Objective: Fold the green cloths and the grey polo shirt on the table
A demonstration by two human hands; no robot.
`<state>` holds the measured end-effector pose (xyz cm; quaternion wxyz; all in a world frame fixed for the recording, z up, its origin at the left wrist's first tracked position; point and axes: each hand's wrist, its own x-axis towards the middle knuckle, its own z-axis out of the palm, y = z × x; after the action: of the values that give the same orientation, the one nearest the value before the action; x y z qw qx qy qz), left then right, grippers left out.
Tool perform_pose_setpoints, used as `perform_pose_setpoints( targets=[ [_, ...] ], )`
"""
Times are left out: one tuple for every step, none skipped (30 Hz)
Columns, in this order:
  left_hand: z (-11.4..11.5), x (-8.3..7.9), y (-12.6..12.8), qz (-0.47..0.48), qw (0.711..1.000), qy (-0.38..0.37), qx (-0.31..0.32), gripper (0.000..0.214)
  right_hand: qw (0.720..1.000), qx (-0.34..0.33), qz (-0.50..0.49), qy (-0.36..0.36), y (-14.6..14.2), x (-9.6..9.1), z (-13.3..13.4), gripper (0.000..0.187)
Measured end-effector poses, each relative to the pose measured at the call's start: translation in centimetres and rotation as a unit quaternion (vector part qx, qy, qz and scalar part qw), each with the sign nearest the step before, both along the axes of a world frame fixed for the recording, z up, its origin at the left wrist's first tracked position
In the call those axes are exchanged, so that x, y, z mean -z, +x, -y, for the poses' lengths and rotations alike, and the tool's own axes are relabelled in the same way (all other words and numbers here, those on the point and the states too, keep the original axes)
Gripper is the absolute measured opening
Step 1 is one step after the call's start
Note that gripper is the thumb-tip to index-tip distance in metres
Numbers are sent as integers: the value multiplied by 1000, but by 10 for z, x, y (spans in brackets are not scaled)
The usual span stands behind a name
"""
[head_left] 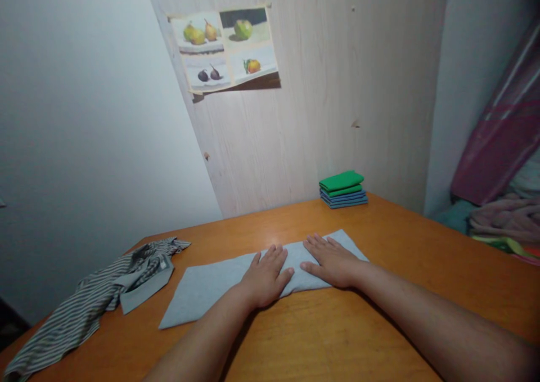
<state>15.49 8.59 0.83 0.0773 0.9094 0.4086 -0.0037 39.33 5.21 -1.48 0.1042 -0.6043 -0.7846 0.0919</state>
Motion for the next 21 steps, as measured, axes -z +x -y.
perform_pose_setpoints(
  targets=[
    [0, 2, 0, -1, 1000, 2, 0, 76, 1000, 1, 0, -1, 0, 0, 0, 97],
    [0, 3, 0, -2, 1000, 3, 1, 76, 1000, 2, 1, -2, 0, 0, 0, 97],
    [0, 3, -1, -2, 1000, 3, 1, 76, 1000, 3, 1, -3, 0, -1, 0, 97],
    [0, 3, -1, -2, 1000, 2, 0, 76, 1000, 3, 2, -4, 0, -1, 0, 96],
    [0, 2, -1, -2, 1000, 0, 0, 76, 1000, 2, 2, -4, 0, -1, 0, 96],
    [0, 1, -1, -4, 1000, -1, 0, 75, 1000, 2, 2, -2, 0, -2, 1, 95],
    [0, -1, -1, -7, 1000, -3, 1, 75, 1000, 2, 2, 4, -1, -3, 2, 94],
    [-1, -1, 0, -11, 1000, -4, 2, 75, 1000, 2, 2, 13, -1, -4, 3, 93],
    [-1, -2, 1, -15, 1000, -6, 4, 75, 1000, 1, 1, 26, -3, -5, 4, 90],
    [-2, -2, 1, -18, 1000, -8, 6, 76, 999, -5, 0, 40, -4, -6, 5, 87],
    [-2, -2, 2, -20, 1000, -10, 7, 77, 999, -15, -1, 50, -6, -7, 7, 84],
    [-3, -2, 2, -20, 1000, -10, 9, 78, 998, -28, -2, 53, -8, -8, 8, 81],
    [-3, -2, 2, -20, 1000, -10, 11, 78, 998, -42, -4, 47, -9, -8, 9, 80],
    [-3, -2, 2, -19, 1000, -8, 12, 79, 998, -54, -5, 34, -11, -8, 10, 79],
    [-3, -1, 2, -18, 1000, -6, 13, 80, 998, -62, -6, 19, -13, -8, 11, 79],
    [-3, -2, 2, -17, 1000, -3, 14, 81, 998, -66, -7, 5, -14, -8, 11, 80],
    [-2, -2, 1, -16, 1000, -2, 14, 83, 998, -65, -8, -5, -16, -8, 12, 81],
    [-1, -3, 1, -14, 1000, -1, 14, 84, 998, -63, -9, -10, -17, -8, 12, 81],
    [-1, -4, 1, -14, 1000, -3, 14, 86, 998, -61, -11, -13, -17, -9, 12, 81],
    [0, -5, 1, -13, 1000, -5, 15, 87, 998, -60, -13, -15, -18, -9, 13, 81],
    [1, -6, 1, -14, 1000, -9, 15, 87, 998, -59, -16, -16, -18, -10, 13, 81]
  ],
)
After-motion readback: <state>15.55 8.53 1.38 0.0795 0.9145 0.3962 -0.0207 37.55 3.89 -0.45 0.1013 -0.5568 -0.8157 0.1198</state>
